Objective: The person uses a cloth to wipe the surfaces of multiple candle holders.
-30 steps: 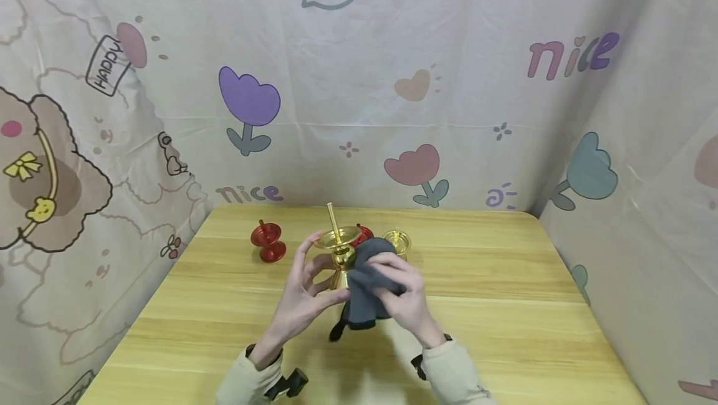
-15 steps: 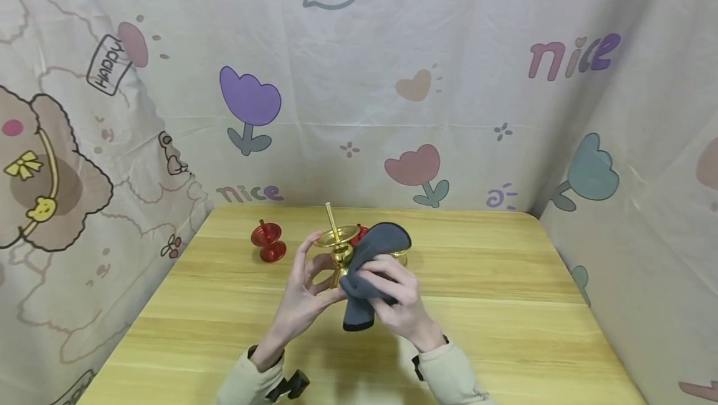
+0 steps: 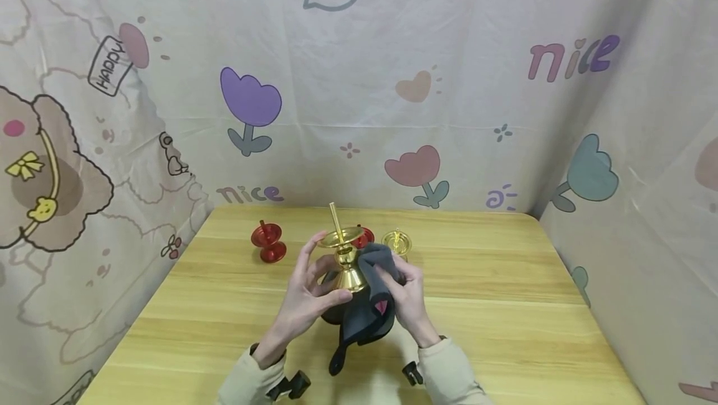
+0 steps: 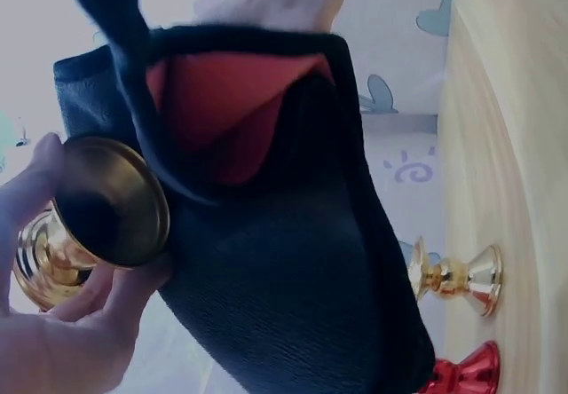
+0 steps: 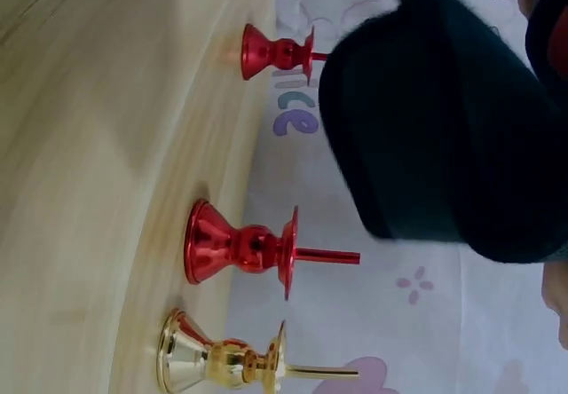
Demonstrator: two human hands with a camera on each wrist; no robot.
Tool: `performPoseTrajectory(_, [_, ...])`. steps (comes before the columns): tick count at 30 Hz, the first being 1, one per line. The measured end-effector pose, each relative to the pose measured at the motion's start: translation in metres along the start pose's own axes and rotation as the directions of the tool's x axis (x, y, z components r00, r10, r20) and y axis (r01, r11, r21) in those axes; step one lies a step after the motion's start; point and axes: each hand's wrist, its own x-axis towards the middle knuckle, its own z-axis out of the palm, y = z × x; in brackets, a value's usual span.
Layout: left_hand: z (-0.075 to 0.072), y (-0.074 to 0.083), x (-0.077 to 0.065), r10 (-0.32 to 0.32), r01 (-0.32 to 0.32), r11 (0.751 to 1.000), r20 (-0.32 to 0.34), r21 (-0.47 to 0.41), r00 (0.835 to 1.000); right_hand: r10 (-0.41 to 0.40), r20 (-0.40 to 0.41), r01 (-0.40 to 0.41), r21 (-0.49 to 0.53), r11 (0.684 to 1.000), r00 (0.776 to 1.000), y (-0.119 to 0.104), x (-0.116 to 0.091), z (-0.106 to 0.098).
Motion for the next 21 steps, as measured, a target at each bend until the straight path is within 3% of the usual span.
performPoseTrajectory(1, [0.0,0.0,0.0,-0.004,0.004,1.0,-0.006,0.009,1.0,-0.014,-0.002,0.014,0.002,1.0,1.0,0.001,0.0,0.0])
performPoseTrajectory(3, [0.001,-0.001,0.0,-0.02,0.021,0.999,-0.028,0.033,0.999,-0.119,0.022,0.12,-0.066,0.991,0.993,0.002,0.0,-0.001])
performPoseTrajectory(5, [0.001,0.0,0.0,-0.037,0.041,0.997,-0.056,0.061,0.998,-0.267,0.078,0.277,-0.162,0.947,0.96,0.004,0.001,-0.001])
performPoseTrajectory(7, [0.002,0.001,0.0,-0.053,0.061,0.994,-0.087,0.09,0.995,-0.419,0.172,0.451,-0.258,0.854,0.892,0.005,0.005,-0.002])
performPoseTrajectory(8, [0.002,0.001,0.0,-0.059,0.069,0.992,-0.101,0.103,0.993,-0.484,0.224,0.532,-0.291,0.795,0.846,0.005,0.007,-0.001])
performPoseTrajectory(10, [0.002,0.002,0.0,-0.058,0.072,0.99,-0.113,0.121,0.992,-0.564,0.312,0.643,-0.305,0.703,0.765,0.004,0.011,-0.001])
performPoseTrajectory(11, [0.002,0.001,0.0,-0.05,0.064,0.99,-0.112,0.128,0.992,-0.587,0.338,0.676,-0.3,0.673,0.735,0.003,0.012,0.0])
performPoseTrajectory(12, [0.002,0.001,0.0,-0.036,0.05,0.99,-0.106,0.129,0.994,-0.597,0.345,0.688,-0.302,0.66,0.725,0.002,0.013,0.0])
performPoseTrajectory(13, [0.002,0.001,0.0,-0.021,0.032,0.992,-0.097,0.121,0.995,-0.594,0.327,0.677,-0.306,0.67,0.735,0.001,0.012,0.001])
performPoseTrajectory(14, [0.001,0.001,0.0,-0.004,0.012,0.995,-0.083,0.103,0.997,-0.577,0.292,0.646,-0.31,0.698,0.763,0.0,0.011,0.002])
performPoseTrajectory(16, [0.001,0.001,0.001,0.03,-0.027,0.999,-0.053,0.047,0.998,-0.5,0.191,0.535,-0.308,0.786,0.845,-0.003,0.007,0.003])
performPoseTrajectory(18, [0.002,0.0,0.001,0.056,-0.056,0.998,-0.028,-0.028,0.998,-0.359,0.077,0.366,-0.261,0.893,0.93,-0.007,0.003,0.004])
performPoseTrajectory(19, [0.002,0.0,0.001,0.062,-0.063,0.996,-0.018,-0.063,0.998,-0.287,0.032,0.287,-0.224,0.931,0.957,-0.008,0.001,0.005])
performPoseTrajectory(21, [0.002,0.0,0.001,0.067,-0.067,0.992,-0.005,-0.107,0.998,-0.177,-0.012,0.173,-0.156,0.972,0.984,-0.011,-0.001,0.005])
